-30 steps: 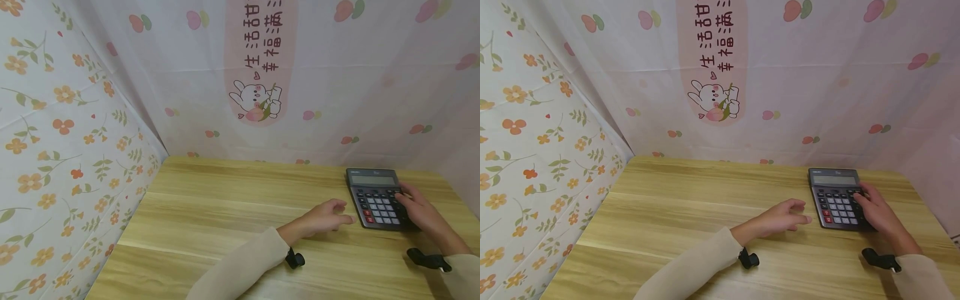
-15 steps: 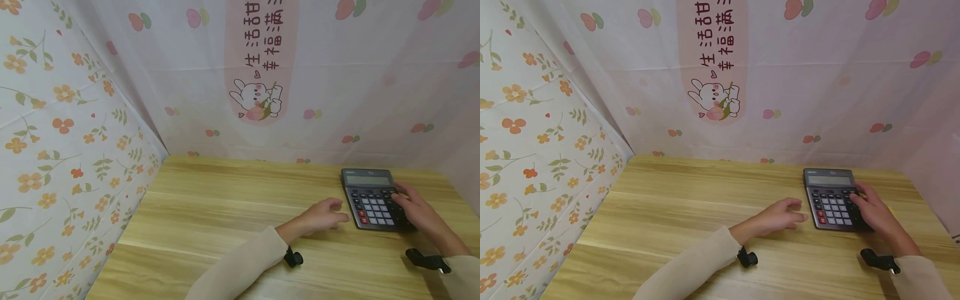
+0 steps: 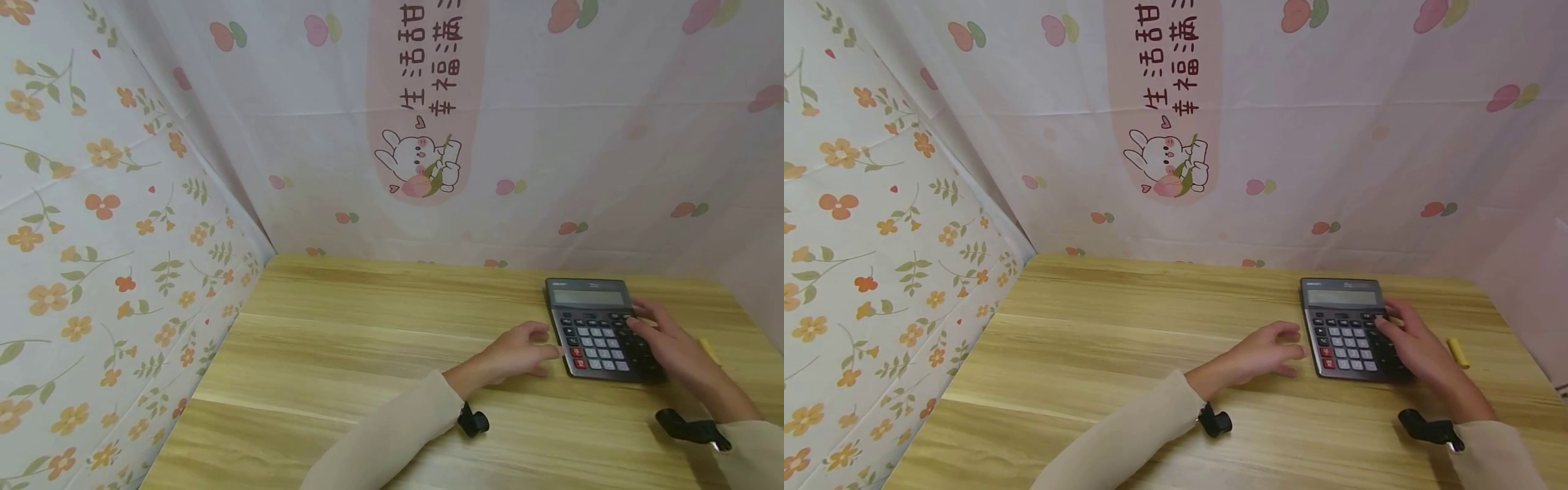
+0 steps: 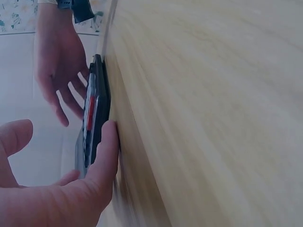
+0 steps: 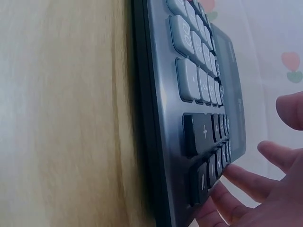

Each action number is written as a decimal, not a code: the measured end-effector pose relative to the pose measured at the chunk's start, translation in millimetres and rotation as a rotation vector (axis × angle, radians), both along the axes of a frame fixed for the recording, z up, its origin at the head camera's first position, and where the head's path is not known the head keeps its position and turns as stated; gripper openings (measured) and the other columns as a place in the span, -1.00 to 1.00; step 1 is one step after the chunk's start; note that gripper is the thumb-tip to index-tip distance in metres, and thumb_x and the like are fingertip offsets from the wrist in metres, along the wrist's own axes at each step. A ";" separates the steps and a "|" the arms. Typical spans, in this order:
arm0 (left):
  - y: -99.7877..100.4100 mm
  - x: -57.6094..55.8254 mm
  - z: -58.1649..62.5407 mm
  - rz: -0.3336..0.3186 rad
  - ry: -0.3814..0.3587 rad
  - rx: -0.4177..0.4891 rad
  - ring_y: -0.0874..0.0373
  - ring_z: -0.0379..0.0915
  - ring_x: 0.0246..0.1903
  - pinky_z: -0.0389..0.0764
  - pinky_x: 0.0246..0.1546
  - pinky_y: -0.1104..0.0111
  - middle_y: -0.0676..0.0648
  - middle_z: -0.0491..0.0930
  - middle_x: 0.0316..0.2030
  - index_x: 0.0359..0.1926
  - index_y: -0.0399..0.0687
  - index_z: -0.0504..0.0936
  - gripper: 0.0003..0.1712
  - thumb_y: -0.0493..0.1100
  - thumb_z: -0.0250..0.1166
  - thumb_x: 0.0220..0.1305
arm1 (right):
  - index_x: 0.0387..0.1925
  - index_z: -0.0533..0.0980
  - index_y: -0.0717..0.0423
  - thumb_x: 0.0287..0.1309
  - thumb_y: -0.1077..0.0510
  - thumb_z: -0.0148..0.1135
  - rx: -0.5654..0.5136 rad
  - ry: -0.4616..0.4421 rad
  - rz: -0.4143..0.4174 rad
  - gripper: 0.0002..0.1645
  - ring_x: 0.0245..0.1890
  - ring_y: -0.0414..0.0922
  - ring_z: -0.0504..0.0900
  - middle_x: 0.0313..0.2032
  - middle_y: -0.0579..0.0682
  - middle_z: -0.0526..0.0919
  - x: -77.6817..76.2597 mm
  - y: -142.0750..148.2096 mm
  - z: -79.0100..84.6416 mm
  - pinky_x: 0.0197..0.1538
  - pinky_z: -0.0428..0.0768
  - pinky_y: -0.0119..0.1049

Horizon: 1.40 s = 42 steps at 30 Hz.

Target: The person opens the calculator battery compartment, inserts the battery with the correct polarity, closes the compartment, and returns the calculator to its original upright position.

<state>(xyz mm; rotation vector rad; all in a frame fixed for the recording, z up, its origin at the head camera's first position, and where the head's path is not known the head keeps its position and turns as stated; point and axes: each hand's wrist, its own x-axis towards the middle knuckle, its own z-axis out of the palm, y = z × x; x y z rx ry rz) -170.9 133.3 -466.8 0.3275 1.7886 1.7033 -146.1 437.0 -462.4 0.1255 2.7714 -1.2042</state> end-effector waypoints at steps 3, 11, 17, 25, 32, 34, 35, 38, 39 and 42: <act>-2.7 -1.3 -2.1 0.004 -0.007 0.011 0.09 0.77 -0.12 0.79 -0.17 0.32 -0.05 0.58 0.35 0.55 -0.20 0.45 -0.35 -0.20 0.39 0.55 | 0.70 -0.25 0.46 0.81 -0.09 -0.27 -0.006 -0.004 0.013 -0.11 0.39 0.71 0.10 0.52 0.74 -0.08 0.0 -2.2 0.2 0.28 0.24 0.57; -13.4 -4.6 -3.9 0.019 -0.027 0.026 0.05 0.78 -0.07 0.80 -0.12 0.26 -0.09 0.56 0.40 0.56 -0.26 0.42 -0.33 -0.21 0.39 0.56 | 0.71 -0.26 0.42 0.81 -0.12 -0.28 0.018 -0.028 0.030 -0.10 0.39 0.74 0.11 0.52 0.73 -0.05 2.1 -13.3 3.2 0.27 0.20 0.70; -20.8 -6.0 -3.7 0.051 -0.045 0.038 0.00 0.76 0.02 0.81 -0.09 0.18 -0.16 0.56 0.42 0.56 -0.31 0.42 -0.33 -0.22 0.39 0.57 | 0.71 -0.22 0.43 0.82 -0.07 -0.27 0.017 -0.009 0.050 -0.14 0.38 0.72 0.16 0.50 0.72 0.00 2.2 -20.6 4.0 0.26 0.25 0.68; -31.0 -4.2 -5.4 0.038 -0.052 0.040 0.02 0.73 0.05 0.82 -0.11 0.16 -0.19 0.55 0.40 0.58 -0.34 0.38 -0.30 -0.21 0.37 0.57 | 0.68 -0.03 0.45 0.80 0.01 -0.13 0.030 0.061 0.121 -0.22 0.29 0.64 0.39 0.42 0.67 0.23 7.0 -29.0 0.5 -0.11 0.43 -0.53; -39.7 -2.6 -4.6 0.058 -0.051 0.024 0.04 0.73 0.01 0.82 -0.11 0.17 -0.16 0.60 0.31 0.56 -0.33 0.40 -0.32 -0.22 0.38 0.56 | 0.66 0.03 0.46 0.80 0.03 -0.09 0.036 0.085 0.148 -0.24 0.28 0.60 0.44 0.39 0.64 0.30 8.3 -37.1 0.3 -0.12 0.43 -0.59; -42.1 -2.6 -5.0 0.070 -0.051 0.019 0.05 0.74 -0.02 0.82 -0.13 0.17 -0.15 0.63 0.26 0.54 -0.35 0.42 -0.33 -0.23 0.40 0.55 | 0.65 0.05 0.47 0.79 0.06 -0.08 0.026 0.097 0.159 -0.27 0.26 0.57 0.47 0.37 0.64 0.32 8.9 -39.9 0.0 -0.12 0.48 -0.56; -43.5 -2.6 -5.5 0.077 -0.051 0.015 0.05 0.74 -0.04 0.82 -0.13 0.17 -0.15 0.64 0.26 0.53 -0.35 0.43 -0.34 -0.24 0.40 0.54 | 0.64 0.06 0.47 0.79 0.08 -0.07 0.019 0.106 0.164 -0.28 0.23 0.55 0.50 0.36 0.65 0.33 9.1 -41.5 -0.2 -0.13 0.52 -0.54; -49.5 -2.7 -6.4 0.089 -0.054 0.016 0.04 0.73 -0.05 0.82 -0.12 0.16 -0.14 0.63 0.27 0.53 -0.36 0.43 -0.34 -0.25 0.41 0.54 | 0.64 0.06 0.46 0.79 0.11 -0.08 0.007 0.100 0.172 -0.31 0.19 0.49 0.55 0.35 0.65 0.34 9.6 -47.0 0.7 -0.14 0.62 -0.44; -52.1 -2.5 -6.7 0.094 -0.057 0.016 0.04 0.73 -0.05 0.82 -0.12 0.16 -0.14 0.63 0.27 0.53 -0.36 0.43 -0.34 -0.26 0.41 0.54 | 0.65 0.05 0.45 0.79 0.12 -0.09 0.004 0.094 0.174 -0.31 0.18 0.49 0.57 0.35 0.64 0.35 9.7 -49.0 1.2 -0.15 0.66 -0.40; -61.9 -1.8 -6.5 0.101 -0.061 0.021 0.02 0.73 -0.03 0.82 -0.10 0.15 -0.15 0.63 0.27 0.53 -0.36 0.43 -0.33 -0.26 0.41 0.54 | 0.66 0.03 0.44 0.80 0.11 -0.10 0.001 0.064 0.184 -0.30 0.19 0.50 0.59 0.35 0.63 0.34 9.3 -54.6 3.2 -0.14 0.70 -0.33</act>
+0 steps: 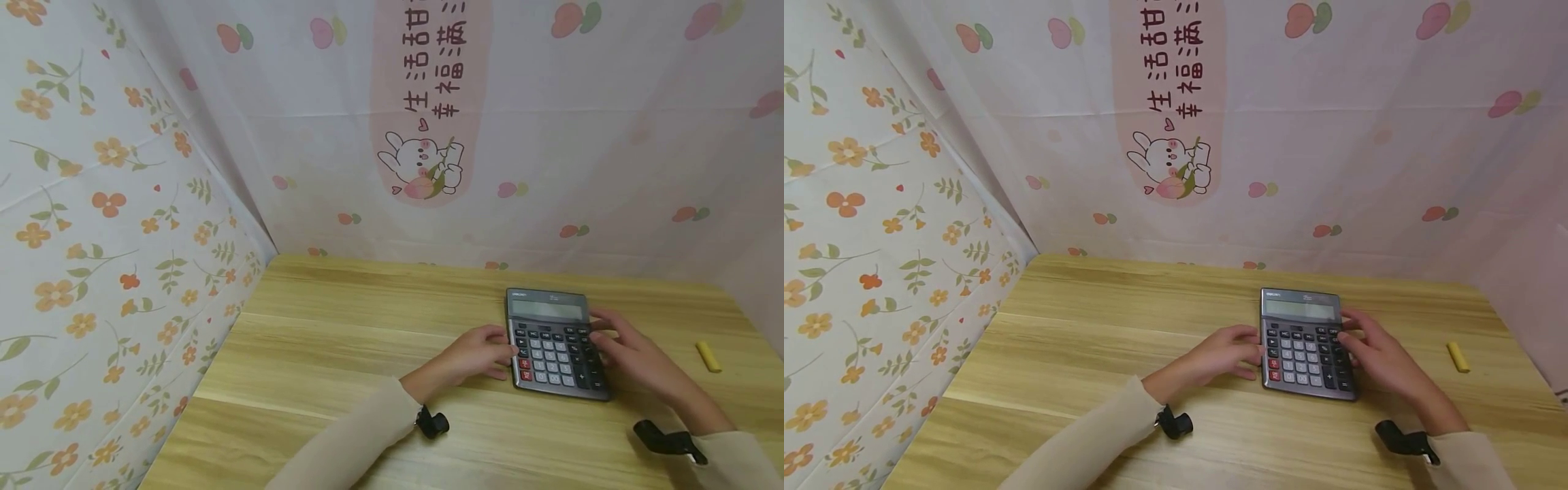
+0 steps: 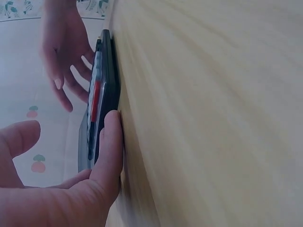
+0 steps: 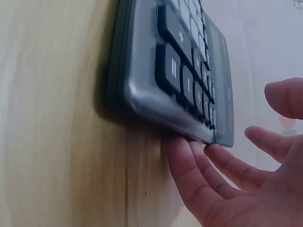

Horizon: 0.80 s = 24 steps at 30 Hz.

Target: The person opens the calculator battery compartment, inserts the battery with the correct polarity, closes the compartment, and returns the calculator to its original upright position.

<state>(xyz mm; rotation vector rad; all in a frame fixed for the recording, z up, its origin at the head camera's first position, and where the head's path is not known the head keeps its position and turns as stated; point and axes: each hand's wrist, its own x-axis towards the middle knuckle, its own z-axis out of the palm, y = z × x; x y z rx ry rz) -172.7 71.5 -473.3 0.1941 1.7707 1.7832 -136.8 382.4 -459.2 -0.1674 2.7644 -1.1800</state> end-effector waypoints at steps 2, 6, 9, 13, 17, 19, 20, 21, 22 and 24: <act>-6.9 0.9 0.6 -0.003 -0.002 0.002 0.01 0.73 -0.02 0.82 -0.10 0.15 -0.16 0.64 0.27 0.53 -0.36 0.43 -0.33 -0.25 0.41 0.54 | 0.66 0.01 0.43 0.80 0.11 -0.11 -0.003 -0.013 0.008 -0.30 0.20 0.52 0.59 0.36 0.63 0.33 0.1 -3.4 1.0 -0.14 0.72 -0.30; -17.4 2.6 2.7 -0.019 0.000 0.005 0.01 0.72 0.00 0.82 -0.10 0.14 -0.17 0.65 0.25 0.54 -0.38 0.42 -0.33 -0.23 0.40 0.56 | 0.67 0.01 0.43 0.80 0.13 -0.11 -0.028 -0.013 0.028 -0.30 0.18 0.49 0.62 0.36 0.64 0.33 1.4 -8.3 2.3 -0.14 0.75 -0.25; -23.6 4.2 3.4 -0.032 0.003 0.010 0.01 0.71 0.00 0.81 -0.08 0.13 -0.17 0.64 0.25 0.54 -0.39 0.41 -0.33 -0.22 0.39 0.57 | 0.65 0.03 0.44 0.79 0.15 -0.09 -0.047 -0.009 0.038 -0.32 0.14 0.43 0.64 0.35 0.65 0.34 2.5 -12.1 2.5 -0.14 0.76 -0.24; -32.5 6.2 3.5 -0.048 0.009 0.007 0.01 0.71 -0.01 0.81 -0.06 0.13 -0.20 0.64 0.25 0.54 -0.41 0.40 -0.33 -0.21 0.38 0.59 | 0.65 0.03 0.45 0.79 0.15 -0.08 -0.081 -0.030 0.045 -0.31 0.13 0.37 0.67 0.34 0.64 0.35 3.1 -17.3 2.4 -0.13 0.77 -0.22; -42.4 7.4 2.9 -0.060 0.007 0.010 0.01 0.72 -0.02 0.81 -0.06 0.14 -0.19 0.66 0.20 0.54 -0.43 0.39 -0.33 -0.20 0.36 0.60 | 0.64 0.03 0.46 0.78 0.15 -0.06 -0.124 -0.051 0.055 -0.31 0.12 0.32 0.68 0.33 0.61 0.35 3.3 -22.4 2.3 -0.11 0.79 -0.21; -47.5 7.9 2.4 -0.066 0.005 0.016 0.01 0.72 -0.03 0.81 -0.06 0.13 -0.19 0.67 0.16 0.54 -0.43 0.38 -0.33 -0.20 0.35 0.60 | 0.65 0.03 0.45 0.78 0.15 -0.06 -0.144 -0.061 0.064 -0.30 0.13 0.32 0.67 0.33 0.60 0.35 3.7 -25.8 2.7 -0.10 0.79 -0.20; -49.9 8.2 1.9 -0.068 0.003 0.019 0.01 0.71 -0.03 0.81 -0.05 0.13 -0.17 0.67 0.15 0.54 -0.43 0.38 -0.34 -0.21 0.35 0.60 | 0.65 0.02 0.45 0.78 0.15 -0.05 -0.155 -0.066 0.066 -0.30 0.14 0.32 0.67 0.33 0.59 0.35 3.9 -27.7 2.9 -0.09 0.79 -0.20; -52.3 8.6 1.4 -0.070 0.003 0.023 0.00 0.71 -0.03 0.81 -0.04 0.13 -0.17 0.67 0.13 0.53 -0.44 0.38 -0.34 -0.21 0.34 0.60 | 0.66 0.02 0.44 0.78 0.15 -0.05 -0.163 -0.070 0.068 -0.30 0.14 0.32 0.67 0.34 0.58 0.35 4.1 -29.7 3.2 -0.09 0.79 -0.20; -54.5 9.1 1.1 -0.073 0.007 0.026 0.00 0.70 -0.03 0.81 -0.04 0.12 -0.17 0.67 0.12 0.53 -0.45 0.38 -0.34 -0.22 0.34 0.60 | 0.66 0.02 0.44 0.78 0.15 -0.05 -0.169 -0.074 0.071 -0.30 0.15 0.32 0.66 0.34 0.58 0.35 4.3 -31.7 3.3 -0.08 0.79 -0.20; -58.7 10.2 0.2 -0.074 0.013 0.030 -0.01 0.70 -0.02 0.81 -0.03 0.12 -0.17 0.67 0.12 0.53 -0.45 0.38 -0.35 -0.23 0.34 0.60 | 0.66 0.02 0.44 0.78 0.16 -0.05 -0.182 -0.078 0.075 -0.30 0.15 0.33 0.66 0.34 0.58 0.35 4.8 -35.6 3.7 -0.08 0.79 -0.19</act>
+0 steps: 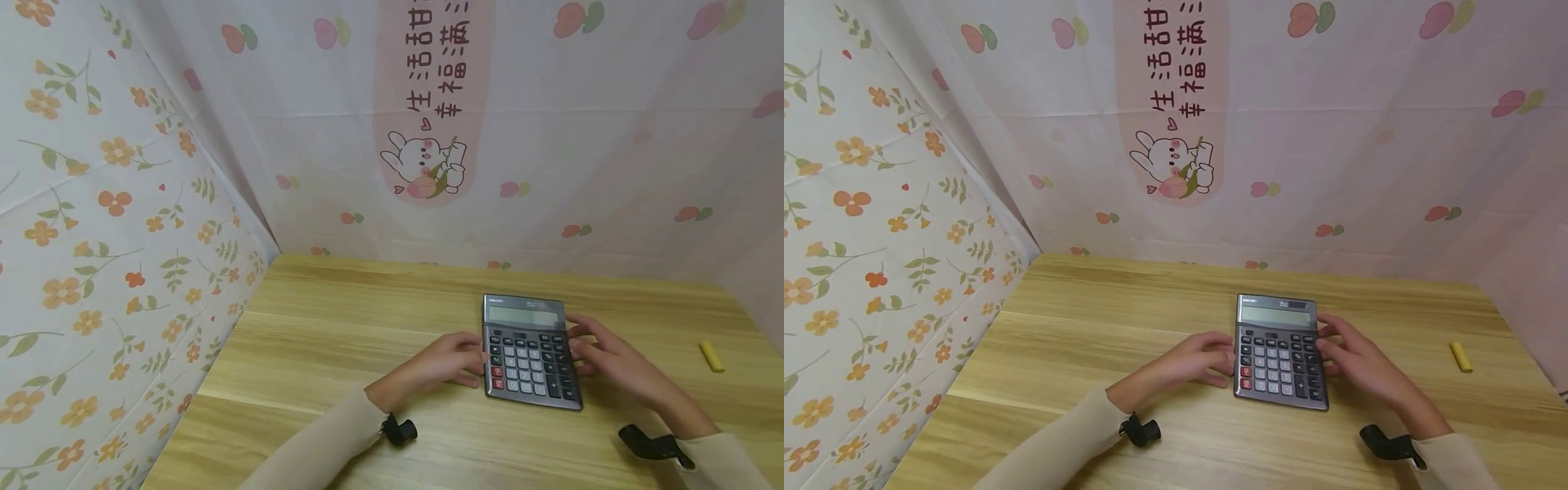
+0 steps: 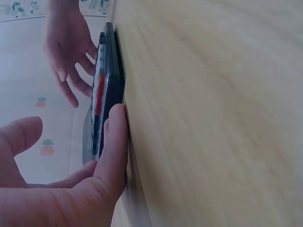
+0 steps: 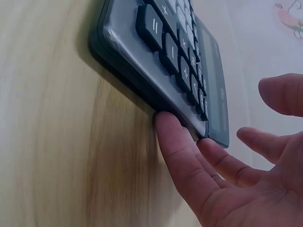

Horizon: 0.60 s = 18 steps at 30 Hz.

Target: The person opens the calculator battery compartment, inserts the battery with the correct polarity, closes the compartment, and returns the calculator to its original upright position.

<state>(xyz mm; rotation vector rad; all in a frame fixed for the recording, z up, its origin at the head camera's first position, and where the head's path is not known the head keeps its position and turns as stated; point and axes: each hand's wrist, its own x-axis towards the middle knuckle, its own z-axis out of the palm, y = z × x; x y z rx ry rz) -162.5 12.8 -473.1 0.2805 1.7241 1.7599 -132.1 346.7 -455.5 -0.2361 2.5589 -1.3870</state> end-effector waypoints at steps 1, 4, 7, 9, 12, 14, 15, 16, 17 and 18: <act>-1.9 0.5 -0.1 0.001 0.003 0.001 -0.02 0.70 -0.02 0.80 -0.03 0.12 -0.17 0.66 0.12 0.52 -0.45 0.38 -0.36 -0.24 0.34 0.59 | 0.66 0.02 0.44 0.78 0.16 -0.06 -0.001 -0.001 0.003 -0.30 0.15 0.32 0.66 0.34 0.58 0.35 0.3 -2.0 0.2 -0.08 0.79 -0.19; -7.4 2.4 0.0 0.003 0.023 -0.018 -0.02 0.72 -0.02 0.81 -0.04 0.13 -0.16 0.68 0.09 0.51 -0.45 0.41 -0.38 -0.25 0.34 0.59 | 0.65 0.03 0.45 0.77 0.18 -0.05 -0.005 0.002 0.005 -0.32 0.13 0.29 0.67 0.33 0.58 0.36 0.8 -7.4 0.3 -0.08 0.79 -0.17; -11.9 3.7 0.4 0.009 0.040 -0.046 0.00 0.73 -0.05 0.81 -0.06 0.15 -0.15 0.71 0.03 0.48 -0.45 0.46 -0.40 -0.24 0.34 0.58 | 0.64 0.04 0.45 0.76 0.21 -0.03 -0.016 0.000 0.007 -0.32 0.13 0.27 0.67 0.33 0.57 0.36 1.9 -13.2 0.4 -0.08 0.80 -0.15; -14.0 4.4 0.3 0.016 0.051 -0.061 0.01 0.73 -0.07 0.81 -0.07 0.16 -0.14 0.72 0.01 0.46 -0.46 0.48 -0.41 -0.25 0.35 0.56 | 0.64 0.05 0.46 0.75 0.22 -0.02 -0.022 -0.005 0.006 -0.31 0.13 0.27 0.67 0.34 0.57 0.36 2.5 -17.0 0.2 -0.07 0.80 -0.15; -17.3 5.0 0.7 0.029 0.058 -0.083 0.03 0.73 -0.10 0.81 -0.09 0.18 -0.12 0.72 -0.01 0.45 -0.47 0.49 -0.42 -0.25 0.35 0.55 | 0.64 0.04 0.50 0.74 0.23 -0.01 -0.029 -0.011 0.009 -0.30 0.13 0.27 0.67 0.33 0.58 0.37 3.2 -22.2 -0.1 -0.08 0.80 -0.15; -19.7 5.6 0.8 0.038 0.062 -0.095 0.03 0.73 -0.11 0.81 -0.09 0.19 -0.12 0.71 -0.01 0.44 -0.47 0.50 -0.42 -0.26 0.36 0.53 | 0.63 0.03 0.52 0.73 0.24 -0.01 -0.038 -0.014 0.010 -0.30 0.12 0.26 0.67 0.32 0.58 0.37 3.4 -25.4 -0.2 -0.08 0.80 -0.15; -21.2 5.9 0.8 0.038 0.068 -0.106 0.03 0.73 -0.11 0.81 -0.10 0.20 -0.11 0.71 -0.01 0.45 -0.47 0.50 -0.41 -0.26 0.36 0.53 | 0.63 0.03 0.52 0.73 0.25 -0.01 -0.044 -0.015 0.009 -0.30 0.12 0.26 0.68 0.32 0.58 0.38 3.7 -27.0 -0.1 -0.09 0.80 -0.15; -22.4 6.2 1.0 0.043 0.071 -0.112 0.03 0.73 -0.12 0.81 -0.10 0.20 -0.11 0.71 -0.02 0.45 -0.46 0.50 -0.41 -0.26 0.37 0.53 | 0.63 0.02 0.53 0.72 0.26 0.00 -0.052 -0.016 0.008 -0.29 0.12 0.26 0.67 0.32 0.57 0.38 3.9 -28.6 0.1 -0.09 0.80 -0.15; -23.7 6.5 1.0 0.047 0.076 -0.120 0.03 0.73 -0.12 0.81 -0.11 0.20 -0.11 0.71 -0.02 0.44 -0.46 0.51 -0.41 -0.26 0.37 0.52 | 0.63 0.02 0.53 0.72 0.26 0.00 -0.056 -0.019 0.005 -0.29 0.12 0.25 0.68 0.31 0.56 0.38 4.1 -30.3 0.3 -0.09 0.80 -0.15; -24.8 6.8 1.1 0.052 0.081 -0.125 0.02 0.73 -0.12 0.81 -0.11 0.20 -0.11 0.71 -0.02 0.44 -0.45 0.51 -0.41 -0.26 0.38 0.51 | 0.63 0.01 0.54 0.72 0.26 0.00 -0.061 -0.024 0.002 -0.28 0.12 0.25 0.67 0.31 0.56 0.37 4.2 -31.9 0.2 -0.09 0.80 -0.15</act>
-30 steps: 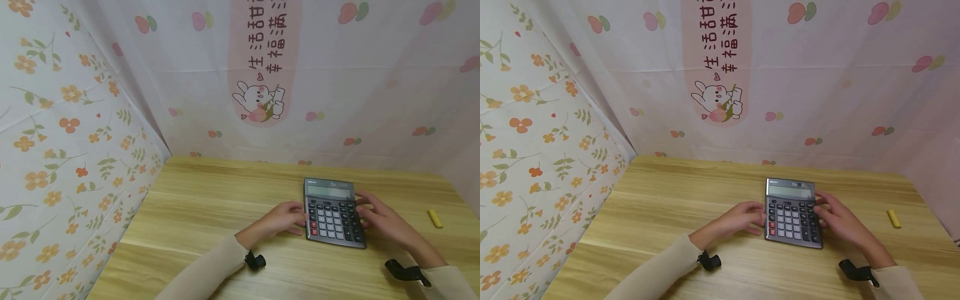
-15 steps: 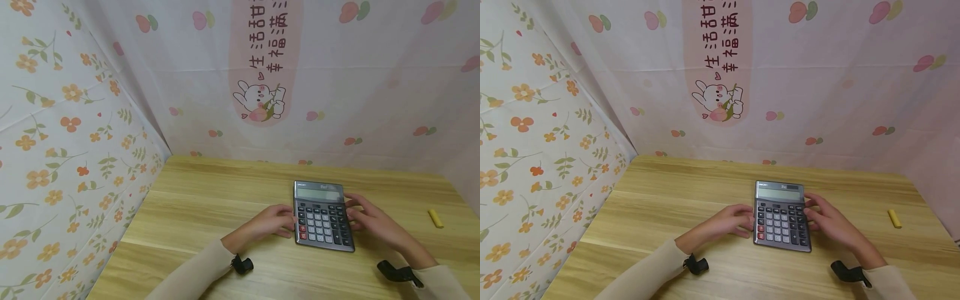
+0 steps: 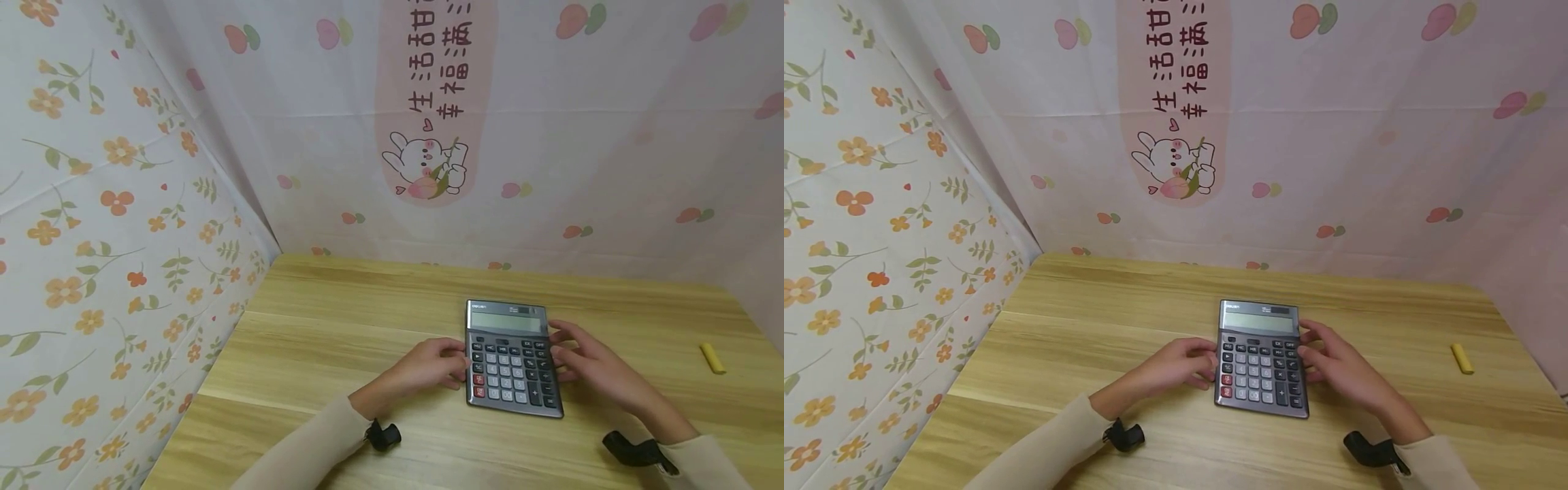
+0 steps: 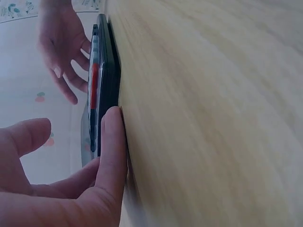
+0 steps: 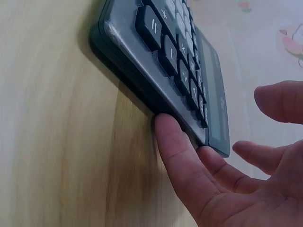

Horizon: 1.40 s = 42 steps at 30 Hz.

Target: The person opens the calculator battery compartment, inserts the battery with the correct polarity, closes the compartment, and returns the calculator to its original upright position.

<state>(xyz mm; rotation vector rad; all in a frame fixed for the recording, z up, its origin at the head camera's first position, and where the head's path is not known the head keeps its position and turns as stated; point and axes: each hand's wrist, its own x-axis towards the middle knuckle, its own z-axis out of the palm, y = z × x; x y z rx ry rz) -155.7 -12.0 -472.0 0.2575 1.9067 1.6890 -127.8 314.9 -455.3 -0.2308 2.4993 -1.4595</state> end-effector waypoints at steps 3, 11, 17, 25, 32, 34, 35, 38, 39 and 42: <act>-2.5 0.4 -0.1 0.010 0.014 -0.024 0.01 0.74 -0.14 0.81 -0.13 0.20 -0.10 0.71 -0.03 0.44 -0.44 0.52 -0.41 -0.26 0.38 0.51 | 0.63 0.00 0.55 0.72 0.25 0.01 -0.013 -0.016 -0.012 -0.26 0.12 0.24 0.67 0.32 0.55 0.36 0.5 -4.6 0.2 -0.08 0.80 -0.15; -5.9 -1.3 1.7 0.026 0.028 -0.058 0.04 0.73 -0.22 0.81 -0.18 0.24 -0.10 0.71 -0.10 0.42 -0.46 0.53 -0.42 -0.24 0.39 0.52 | 0.64 -0.01 0.56 0.73 0.21 0.01 0.009 -0.054 -0.035 -0.24 0.15 0.21 0.66 0.37 0.54 0.34 0.0 -13.8 0.0 -0.04 0.79 -0.15; -10.6 -1.3 2.5 0.028 0.031 -0.061 0.06 0.73 -0.24 0.81 -0.19 0.24 -0.09 0.71 -0.11 0.40 -0.46 0.54 -0.44 -0.24 0.39 0.52 | 0.61 0.03 0.61 0.73 0.22 0.00 -0.002 -0.058 -0.027 -0.27 0.16 0.21 0.63 0.37 0.54 0.32 0.5 -17.8 -0.9 -0.03 0.79 -0.15; -16.3 -0.5 4.1 0.022 0.036 -0.046 0.02 0.73 -0.22 0.82 -0.16 0.21 -0.12 0.71 -0.08 0.40 -0.47 0.53 -0.44 -0.25 0.38 0.52 | 0.59 0.07 0.64 0.72 0.25 -0.02 -0.024 -0.061 -0.012 -0.30 0.13 0.17 0.65 0.35 0.50 0.32 -0.4 -20.2 -3.0 -0.04 0.80 -0.16; -21.7 0.2 5.6 0.017 0.032 -0.055 0.04 0.73 -0.21 0.81 -0.16 0.23 -0.12 0.70 -0.05 0.42 -0.47 0.51 -0.42 -0.24 0.38 0.53 | 0.59 0.07 0.65 0.71 0.26 -0.02 -0.040 -0.083 -0.009 -0.30 0.13 0.16 0.65 0.35 0.50 0.31 -0.9 -25.1 -2.2 -0.03 0.80 -0.15; -23.0 0.6 6.4 0.015 0.034 -0.056 0.03 0.73 -0.21 0.81 -0.15 0.23 -0.12 0.69 -0.04 0.43 -0.48 0.51 -0.42 -0.24 0.37 0.54 | 0.58 0.08 0.66 0.70 0.27 -0.02 -0.047 -0.082 -0.007 -0.31 0.13 0.16 0.65 0.34 0.51 0.31 -0.5 -26.7 -1.4 -0.03 0.80 -0.15; -23.5 0.6 6.4 0.015 0.034 -0.057 0.03 0.72 -0.20 0.81 -0.14 0.23 -0.13 0.69 -0.04 0.43 -0.48 0.50 -0.42 -0.24 0.37 0.54 | 0.58 0.08 0.67 0.70 0.28 -0.02 -0.054 -0.082 -0.006 -0.31 0.13 0.16 0.65 0.34 0.51 0.31 -0.3 -27.4 -1.0 -0.03 0.80 -0.14; -25.0 0.9 6.7 0.014 0.038 -0.065 0.03 0.73 -0.20 0.81 -0.14 0.22 -0.13 0.69 -0.03 0.43 -0.48 0.50 -0.42 -0.24 0.37 0.54 | 0.57 0.08 0.68 0.69 0.30 -0.02 -0.066 -0.077 0.000 -0.31 0.14 0.17 0.65 0.33 0.51 0.32 0.4 -29.3 -0.5 -0.04 0.80 -0.15; -25.5 1.0 6.8 0.015 0.038 -0.068 0.03 0.72 -0.20 0.81 -0.15 0.22 -0.13 0.69 -0.04 0.43 -0.48 0.50 -0.42 -0.23 0.37 0.55 | 0.57 0.08 0.68 0.68 0.30 -0.01 -0.069 -0.076 0.001 -0.31 0.13 0.17 0.65 0.33 0.51 0.32 0.6 -29.9 -0.7 -0.04 0.80 -0.15; -26.7 1.2 6.7 0.016 0.040 -0.074 0.03 0.73 -0.21 0.81 -0.17 0.23 -0.13 0.69 -0.04 0.42 -0.47 0.51 -0.42 -0.23 0.38 0.54 | 0.57 0.07 0.68 0.67 0.31 0.00 -0.072 -0.074 0.006 -0.30 0.12 0.16 0.66 0.32 0.51 0.32 0.8 -31.2 -1.0 -0.04 0.80 -0.15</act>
